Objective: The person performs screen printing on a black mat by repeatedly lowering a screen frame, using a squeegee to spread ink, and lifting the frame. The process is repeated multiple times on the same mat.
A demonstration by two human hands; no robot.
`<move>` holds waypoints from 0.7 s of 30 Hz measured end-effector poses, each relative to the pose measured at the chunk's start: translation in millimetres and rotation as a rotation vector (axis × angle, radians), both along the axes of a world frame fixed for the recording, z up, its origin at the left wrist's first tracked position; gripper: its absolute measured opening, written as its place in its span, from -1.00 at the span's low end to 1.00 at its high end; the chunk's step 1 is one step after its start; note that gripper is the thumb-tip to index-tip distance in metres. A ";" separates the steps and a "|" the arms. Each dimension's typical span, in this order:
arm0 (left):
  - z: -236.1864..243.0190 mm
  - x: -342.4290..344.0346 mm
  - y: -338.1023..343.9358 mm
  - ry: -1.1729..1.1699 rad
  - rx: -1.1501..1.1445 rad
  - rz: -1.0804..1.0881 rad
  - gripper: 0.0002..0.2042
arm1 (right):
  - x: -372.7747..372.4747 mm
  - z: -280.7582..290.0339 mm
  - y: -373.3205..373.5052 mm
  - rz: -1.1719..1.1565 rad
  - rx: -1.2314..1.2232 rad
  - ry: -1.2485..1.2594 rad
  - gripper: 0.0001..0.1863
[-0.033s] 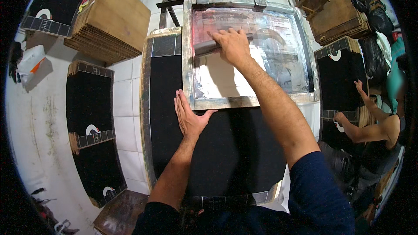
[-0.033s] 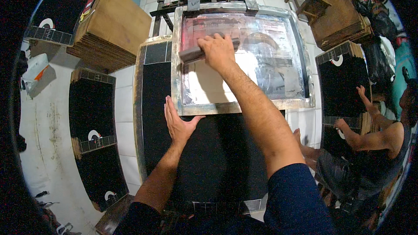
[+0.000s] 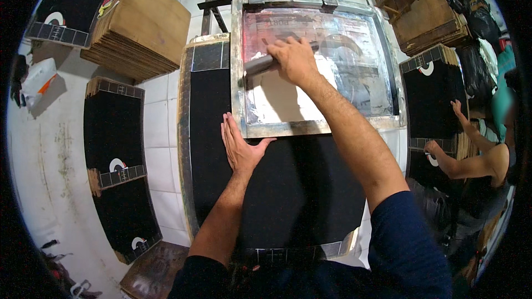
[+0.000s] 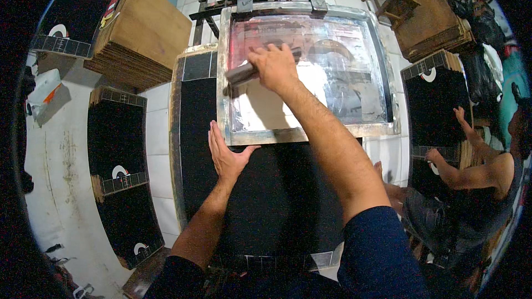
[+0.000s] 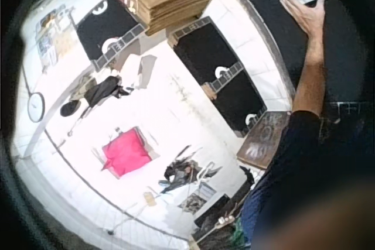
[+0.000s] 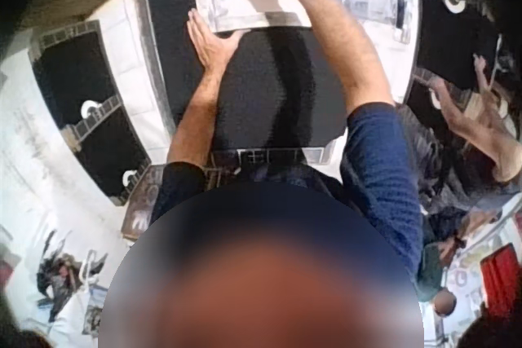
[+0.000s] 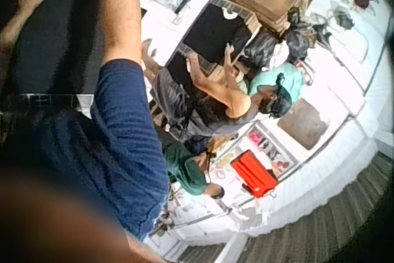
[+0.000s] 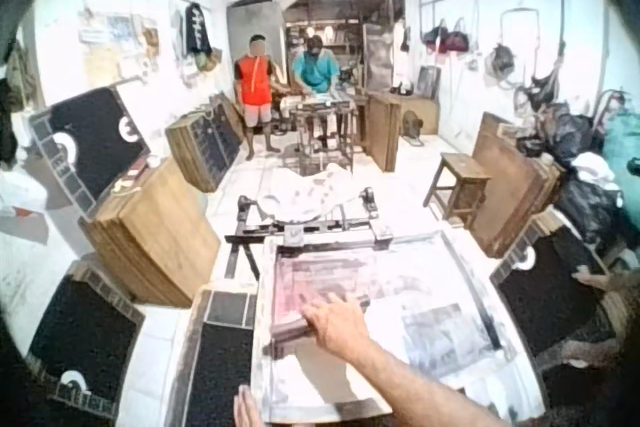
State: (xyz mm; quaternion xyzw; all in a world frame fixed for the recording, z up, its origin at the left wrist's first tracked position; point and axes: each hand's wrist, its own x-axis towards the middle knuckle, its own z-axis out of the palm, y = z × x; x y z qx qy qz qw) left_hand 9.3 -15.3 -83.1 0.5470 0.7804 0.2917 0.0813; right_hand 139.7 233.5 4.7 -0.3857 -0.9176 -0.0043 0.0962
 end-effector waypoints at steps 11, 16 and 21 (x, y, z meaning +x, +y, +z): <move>1.5 0.4 -1.1 0.035 0.045 -0.022 0.34 | 64.4 6.1 -98.8 -0.052 0.005 0.023 -0.70; 0.5 0.9 0.0 0.048 0.076 -0.024 0.34 | 44.3 4.9 -89.8 -0.169 0.031 0.077 -0.71; 1.5 0.6 -0.1 0.053 0.068 -0.028 0.33 | 43.1 17.1 -106.6 -0.200 -0.050 0.002 -0.70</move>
